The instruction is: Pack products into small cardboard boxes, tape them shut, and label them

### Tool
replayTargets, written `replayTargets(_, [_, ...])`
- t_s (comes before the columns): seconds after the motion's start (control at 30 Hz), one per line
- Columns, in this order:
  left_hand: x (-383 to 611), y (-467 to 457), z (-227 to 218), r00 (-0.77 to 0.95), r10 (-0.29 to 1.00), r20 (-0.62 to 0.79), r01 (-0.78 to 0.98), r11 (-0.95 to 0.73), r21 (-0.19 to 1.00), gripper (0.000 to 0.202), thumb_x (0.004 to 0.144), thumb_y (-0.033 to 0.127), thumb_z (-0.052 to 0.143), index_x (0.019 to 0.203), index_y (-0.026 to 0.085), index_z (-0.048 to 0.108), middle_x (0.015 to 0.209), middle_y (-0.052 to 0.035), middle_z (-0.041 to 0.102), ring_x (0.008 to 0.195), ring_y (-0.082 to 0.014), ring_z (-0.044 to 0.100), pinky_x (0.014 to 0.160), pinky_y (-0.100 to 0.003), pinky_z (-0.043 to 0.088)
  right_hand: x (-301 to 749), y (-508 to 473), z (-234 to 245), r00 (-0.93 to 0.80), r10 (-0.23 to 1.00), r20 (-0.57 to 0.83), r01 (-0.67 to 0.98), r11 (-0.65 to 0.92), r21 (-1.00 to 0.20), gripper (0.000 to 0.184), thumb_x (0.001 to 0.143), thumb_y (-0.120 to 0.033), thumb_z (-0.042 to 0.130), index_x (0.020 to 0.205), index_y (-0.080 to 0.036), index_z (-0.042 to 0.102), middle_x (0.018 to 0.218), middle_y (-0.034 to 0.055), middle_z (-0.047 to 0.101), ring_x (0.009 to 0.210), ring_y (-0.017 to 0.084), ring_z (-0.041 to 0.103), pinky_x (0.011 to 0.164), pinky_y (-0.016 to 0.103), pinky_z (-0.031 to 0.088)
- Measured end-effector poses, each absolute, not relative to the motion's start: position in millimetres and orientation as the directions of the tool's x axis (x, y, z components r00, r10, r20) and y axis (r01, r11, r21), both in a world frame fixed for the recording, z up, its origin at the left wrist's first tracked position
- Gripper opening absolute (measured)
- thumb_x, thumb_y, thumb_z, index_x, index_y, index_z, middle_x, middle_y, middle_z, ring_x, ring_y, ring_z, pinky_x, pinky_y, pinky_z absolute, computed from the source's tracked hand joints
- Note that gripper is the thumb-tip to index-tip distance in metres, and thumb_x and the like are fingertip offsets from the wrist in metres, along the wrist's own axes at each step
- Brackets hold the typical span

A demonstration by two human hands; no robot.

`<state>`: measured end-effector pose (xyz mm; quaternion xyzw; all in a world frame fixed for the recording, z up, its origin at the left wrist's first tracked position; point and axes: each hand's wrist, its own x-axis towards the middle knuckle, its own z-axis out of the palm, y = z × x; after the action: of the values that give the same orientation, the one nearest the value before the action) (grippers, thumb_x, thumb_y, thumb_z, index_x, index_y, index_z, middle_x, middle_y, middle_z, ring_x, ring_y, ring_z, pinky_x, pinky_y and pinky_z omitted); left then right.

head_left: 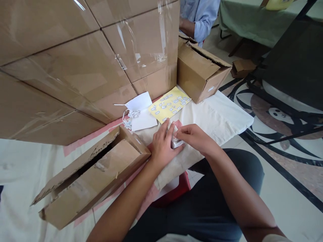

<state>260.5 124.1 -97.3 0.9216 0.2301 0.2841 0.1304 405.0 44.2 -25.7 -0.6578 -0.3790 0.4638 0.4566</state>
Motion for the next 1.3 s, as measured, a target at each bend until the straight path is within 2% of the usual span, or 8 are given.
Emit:
replayTargets(0.23, [262.7, 120.8, -97.4, 0.684, 0.535, 0.495, 0.368, -0.84, 0.4, 0.099, 0.08, 0.048, 0.078, 0.157, 0.022, 0.022, 0.158, -0.021, 0.043, 0.144, -0.0352, 0.046, 0.107, -0.05, 0.046, 401.5, 42.8, -31.6, 0.305, 0.916, -0.262, 0.122, -0.31, -0.943, 0.034, 0.083, -0.037, 0.059, 0.055, -0.019, 0.049, 0.053, -0.0056, 0.034, 0.056, 0.01, 0.031, 0.055, 0.03, 0.024])
replayTargets(0.37, [263.0, 120.4, -100.2, 0.654, 0.561, 0.508, 0.37, -0.822, 0.432, 0.1, 0.079, 0.049, 0.078, 0.157, 0.022, 0.021, 0.157, -0.0211, 0.043, 0.145, -0.0358, 0.044, 0.112, -0.052, 0.042, 398.2, 41.9, -30.2, 0.321, 0.915, -0.243, 0.151, -0.303, -0.941, 0.037, 0.083, -0.037, 0.059, 0.054, -0.02, 0.044, 0.054, -0.0052, 0.033, 0.055, 0.01, 0.03, 0.053, 0.031, 0.022])
replayTargets(0.43, [262.6, 120.5, -100.7, 0.649, 0.565, 0.509, 0.372, -0.82, 0.436, 0.1, 0.078, 0.047, 0.079, 0.156, 0.022, 0.021, 0.157, -0.0213, 0.043, 0.145, -0.036, 0.044, 0.112, -0.052, 0.042, 397.6, 41.5, -30.1, 0.326, 0.916, -0.234, 0.174, -0.302, -0.937, 0.037, 0.083, -0.036, 0.058, 0.053, -0.021, 0.042, 0.053, -0.005, 0.033, 0.055, 0.01, 0.031, 0.053, 0.03, 0.023])
replayTargets(0.6, [261.7, 119.7, -100.3, 0.667, 0.552, 0.501, 0.371, -0.829, 0.419, 0.095, 0.082, 0.048, 0.074, 0.156, 0.021, 0.021, 0.161, -0.0237, 0.036, 0.147, -0.0369, 0.04, 0.109, -0.054, 0.043, 395.2, 37.6, -33.9, 0.359, 0.914, -0.19, 0.289, -0.302, -0.909, 0.028, 0.082, -0.031, 0.053, 0.056, -0.02, 0.051, 0.054, -0.0022, 0.046, 0.057, 0.012, 0.041, 0.057, 0.03, 0.03])
replayTargets(0.77, [261.7, 118.7, -100.7, 0.663, 0.558, 0.5, 0.39, -0.827, 0.405, 0.092, 0.085, 0.051, 0.071, 0.156, 0.02, 0.021, 0.162, -0.0256, 0.033, 0.147, -0.0372, 0.04, 0.107, -0.054, 0.043, 391.7, 31.9, -33.9, 0.391, 0.907, -0.155, 0.336, -0.297, -0.894, 0.031, 0.083, -0.031, 0.052, 0.055, -0.021, 0.044, 0.053, -0.0028, 0.042, 0.056, 0.012, 0.039, 0.056, 0.03, 0.028])
replayTargets(0.97, [261.2, 118.6, -102.4, 0.66, 0.559, 0.502, 0.395, -0.827, 0.4, 0.091, 0.084, 0.044, 0.071, 0.156, 0.02, 0.021, 0.161, -0.0242, 0.036, 0.147, -0.0366, 0.041, 0.108, -0.053, 0.041, 390.3, 23.1, -37.1, 0.389, 0.907, -0.161, 0.293, -0.288, -0.911, 0.032, 0.085, -0.034, 0.054, 0.056, -0.022, 0.046, 0.054, -0.0026, 0.047, 0.055, 0.012, 0.042, 0.055, 0.029, 0.03])
replayTargets(1.1, [259.5, 118.1, -101.2, 0.661, 0.555, 0.505, 0.387, -0.829, 0.404, 0.092, 0.085, 0.047, 0.07, 0.157, 0.02, 0.021, 0.16, -0.0241, 0.038, 0.147, -0.0366, 0.041, 0.108, -0.052, 0.04, 385.3, 18.0, -40.7, 0.38, 0.888, -0.261, 0.127, -0.329, -0.936, 0.029, 0.089, -0.034, 0.055, 0.062, -0.023, 0.05, 0.047, -0.0026, 0.056, 0.047, 0.014, 0.052, 0.055, 0.029, 0.038])
replayTargets(1.3, [258.4, 115.8, -96.4, 0.668, 0.565, 0.484, 0.41, -0.822, 0.395, 0.084, 0.089, 0.048, 0.064, 0.156, 0.019, 0.023, 0.16, -0.0242, 0.037, 0.145, -0.0373, 0.042, 0.106, -0.051, 0.037, 377.1, 12.9, -43.7, 0.415, 0.851, -0.321, -0.003, -0.352, -0.936, 0.036, 0.088, -0.039, 0.064, 0.059, -0.022, 0.05, 0.039, -0.0044, 0.053, 0.039, 0.011, 0.045, 0.049, 0.026, 0.035])
